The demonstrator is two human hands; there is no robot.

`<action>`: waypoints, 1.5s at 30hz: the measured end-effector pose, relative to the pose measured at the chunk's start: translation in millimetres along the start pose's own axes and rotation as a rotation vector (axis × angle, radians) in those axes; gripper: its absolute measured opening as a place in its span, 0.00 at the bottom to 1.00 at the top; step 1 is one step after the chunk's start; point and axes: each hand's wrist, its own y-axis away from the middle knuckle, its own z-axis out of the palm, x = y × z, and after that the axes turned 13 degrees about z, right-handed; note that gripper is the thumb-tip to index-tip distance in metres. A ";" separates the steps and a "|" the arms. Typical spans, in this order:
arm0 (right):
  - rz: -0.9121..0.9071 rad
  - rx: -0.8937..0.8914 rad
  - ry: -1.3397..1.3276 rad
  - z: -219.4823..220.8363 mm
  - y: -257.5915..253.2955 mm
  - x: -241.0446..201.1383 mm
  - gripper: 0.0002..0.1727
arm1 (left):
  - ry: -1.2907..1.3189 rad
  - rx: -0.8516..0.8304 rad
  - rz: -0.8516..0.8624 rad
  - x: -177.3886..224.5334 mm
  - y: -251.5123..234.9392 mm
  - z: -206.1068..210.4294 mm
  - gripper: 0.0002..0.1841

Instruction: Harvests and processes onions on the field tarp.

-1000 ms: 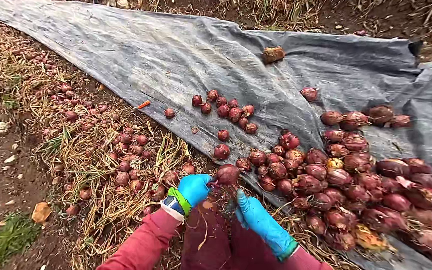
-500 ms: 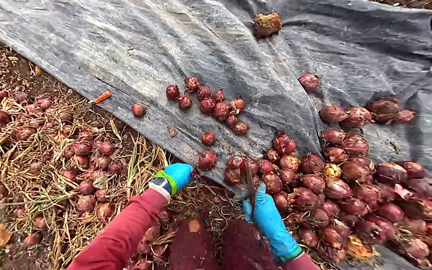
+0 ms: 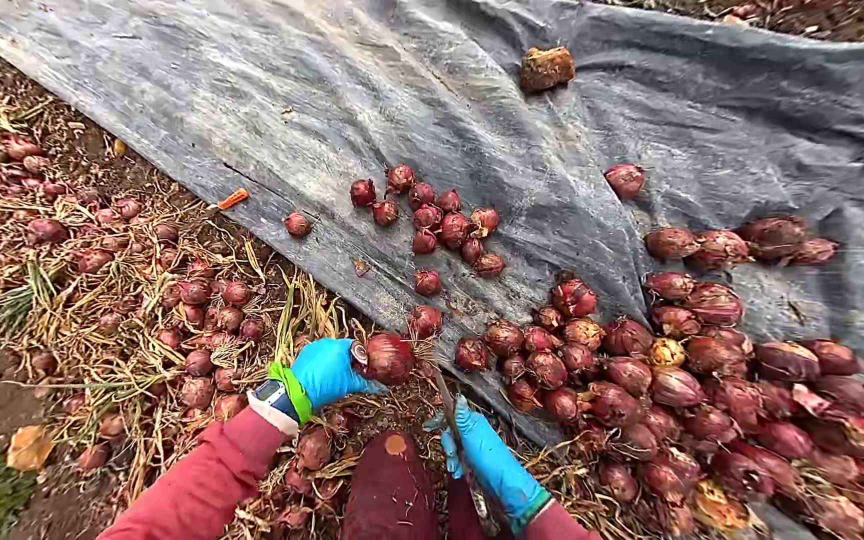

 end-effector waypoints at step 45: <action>0.217 0.171 0.038 22.4 3.9 49.0 0.52 | 0.337 0.183 -0.512 -156.4 18.6 115.2 0.40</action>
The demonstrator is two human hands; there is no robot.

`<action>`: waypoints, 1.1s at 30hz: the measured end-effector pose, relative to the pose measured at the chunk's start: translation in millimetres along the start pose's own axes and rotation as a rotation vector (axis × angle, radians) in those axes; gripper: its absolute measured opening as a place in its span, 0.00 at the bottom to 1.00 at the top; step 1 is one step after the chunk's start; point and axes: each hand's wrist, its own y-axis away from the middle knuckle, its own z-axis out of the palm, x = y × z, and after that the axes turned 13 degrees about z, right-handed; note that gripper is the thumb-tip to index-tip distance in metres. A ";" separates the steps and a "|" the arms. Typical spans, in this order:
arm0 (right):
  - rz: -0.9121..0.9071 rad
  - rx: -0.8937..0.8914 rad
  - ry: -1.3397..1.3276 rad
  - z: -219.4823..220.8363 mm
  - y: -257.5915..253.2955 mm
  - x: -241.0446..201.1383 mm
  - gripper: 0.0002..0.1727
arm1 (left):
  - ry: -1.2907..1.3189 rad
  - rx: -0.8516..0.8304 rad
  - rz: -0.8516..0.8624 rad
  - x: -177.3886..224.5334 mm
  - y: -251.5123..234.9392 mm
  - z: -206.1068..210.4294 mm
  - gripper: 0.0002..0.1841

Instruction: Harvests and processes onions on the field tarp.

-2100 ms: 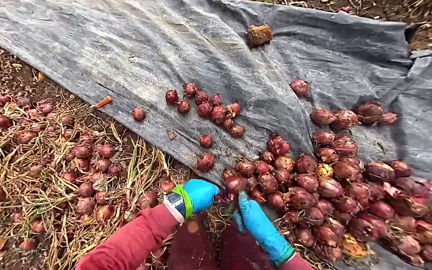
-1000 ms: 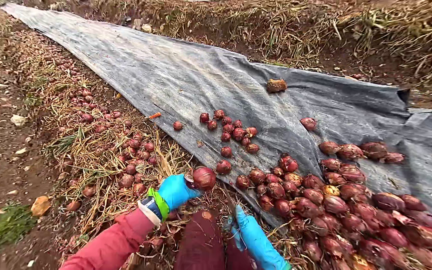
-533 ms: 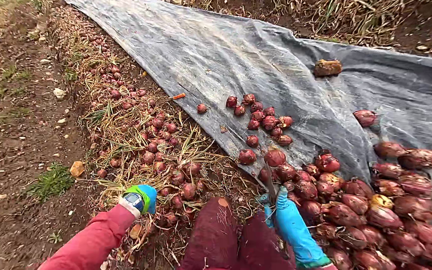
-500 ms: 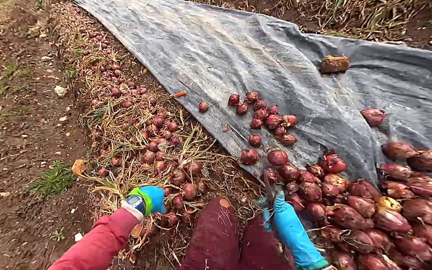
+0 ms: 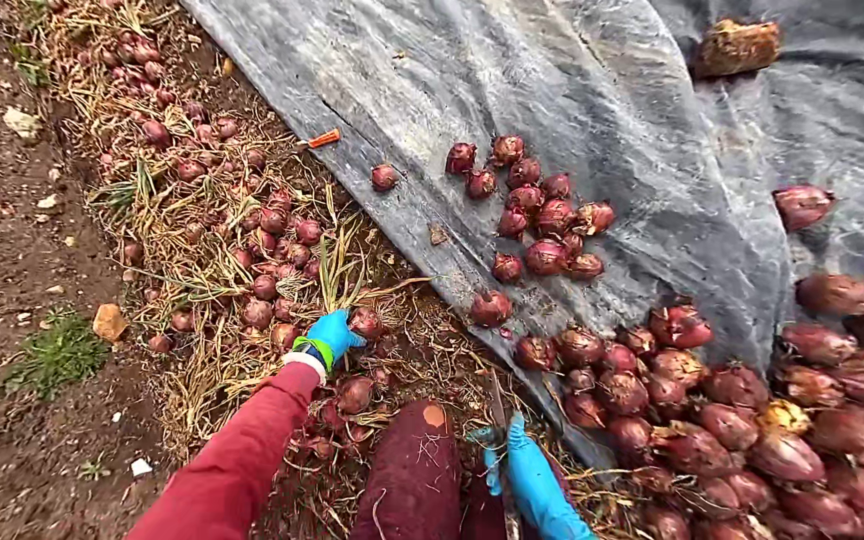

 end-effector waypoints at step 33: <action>-0.673 0.025 0.260 50.9 158.9 -6.3 0.48 | 0.380 0.044 0.750 77.4 309.0 9.3 0.28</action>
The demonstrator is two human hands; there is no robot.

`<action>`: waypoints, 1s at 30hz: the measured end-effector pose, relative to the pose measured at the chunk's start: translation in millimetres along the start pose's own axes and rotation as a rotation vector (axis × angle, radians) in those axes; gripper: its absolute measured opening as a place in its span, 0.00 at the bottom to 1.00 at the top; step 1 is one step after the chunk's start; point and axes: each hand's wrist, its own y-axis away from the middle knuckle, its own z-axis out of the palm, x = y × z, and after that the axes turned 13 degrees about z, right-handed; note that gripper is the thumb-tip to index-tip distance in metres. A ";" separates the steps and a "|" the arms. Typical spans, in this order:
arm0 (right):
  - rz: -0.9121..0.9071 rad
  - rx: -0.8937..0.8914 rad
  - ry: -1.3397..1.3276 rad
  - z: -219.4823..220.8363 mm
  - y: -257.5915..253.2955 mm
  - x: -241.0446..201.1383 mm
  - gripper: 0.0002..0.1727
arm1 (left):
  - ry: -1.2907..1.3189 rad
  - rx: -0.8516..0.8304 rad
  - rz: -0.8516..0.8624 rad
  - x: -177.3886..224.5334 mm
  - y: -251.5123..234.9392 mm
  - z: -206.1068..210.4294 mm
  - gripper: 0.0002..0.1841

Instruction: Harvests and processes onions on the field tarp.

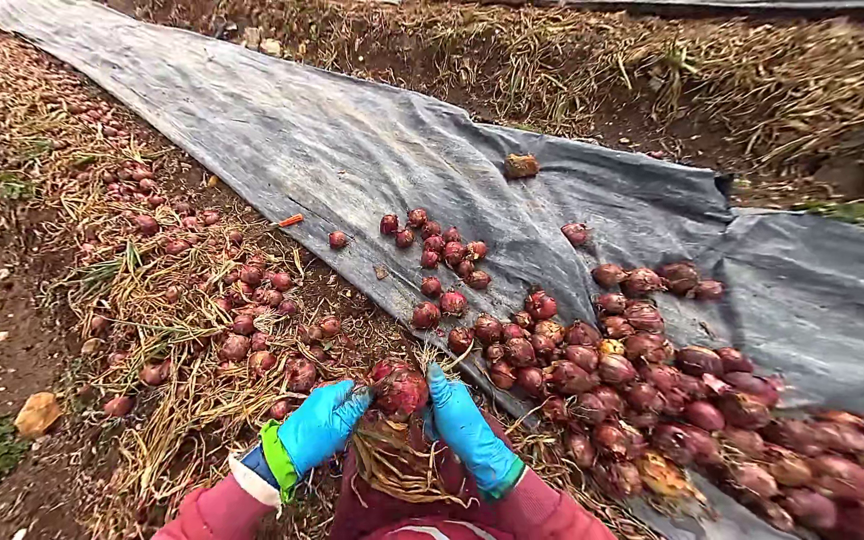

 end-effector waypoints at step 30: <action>0.077 -0.347 0.195 -16.2 18.6 43.0 0.53 | -0.272 -0.179 0.030 27.3 -15.2 54.5 0.30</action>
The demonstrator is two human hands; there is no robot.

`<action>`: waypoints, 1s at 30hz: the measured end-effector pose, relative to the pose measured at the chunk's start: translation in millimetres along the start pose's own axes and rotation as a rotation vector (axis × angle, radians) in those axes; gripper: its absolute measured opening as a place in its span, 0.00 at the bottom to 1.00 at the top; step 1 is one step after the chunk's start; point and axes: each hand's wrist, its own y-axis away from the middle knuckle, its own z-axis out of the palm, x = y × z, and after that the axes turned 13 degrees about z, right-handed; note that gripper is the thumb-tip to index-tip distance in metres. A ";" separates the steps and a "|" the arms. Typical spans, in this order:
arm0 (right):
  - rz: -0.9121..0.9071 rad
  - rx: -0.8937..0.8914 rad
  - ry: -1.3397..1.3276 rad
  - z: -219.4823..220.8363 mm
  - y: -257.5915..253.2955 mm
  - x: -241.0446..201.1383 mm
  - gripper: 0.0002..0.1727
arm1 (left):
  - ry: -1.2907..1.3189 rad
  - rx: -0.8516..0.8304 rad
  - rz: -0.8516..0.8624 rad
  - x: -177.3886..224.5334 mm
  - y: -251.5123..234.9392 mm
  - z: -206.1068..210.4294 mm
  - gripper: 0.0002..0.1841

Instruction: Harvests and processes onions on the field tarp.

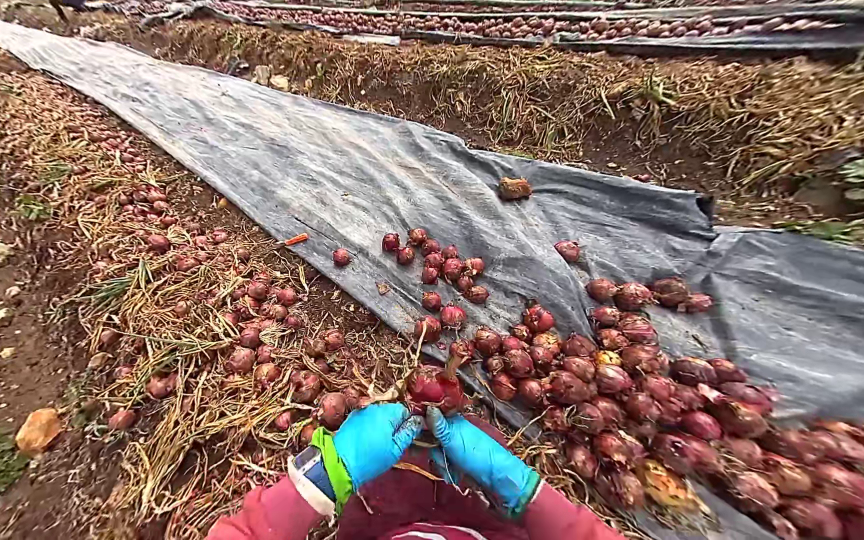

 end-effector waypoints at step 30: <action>0.760 0.157 0.568 -122.2 -153.7 52.4 0.26 | -0.208 0.035 -0.675 -379.3 -139.2 -50.2 0.49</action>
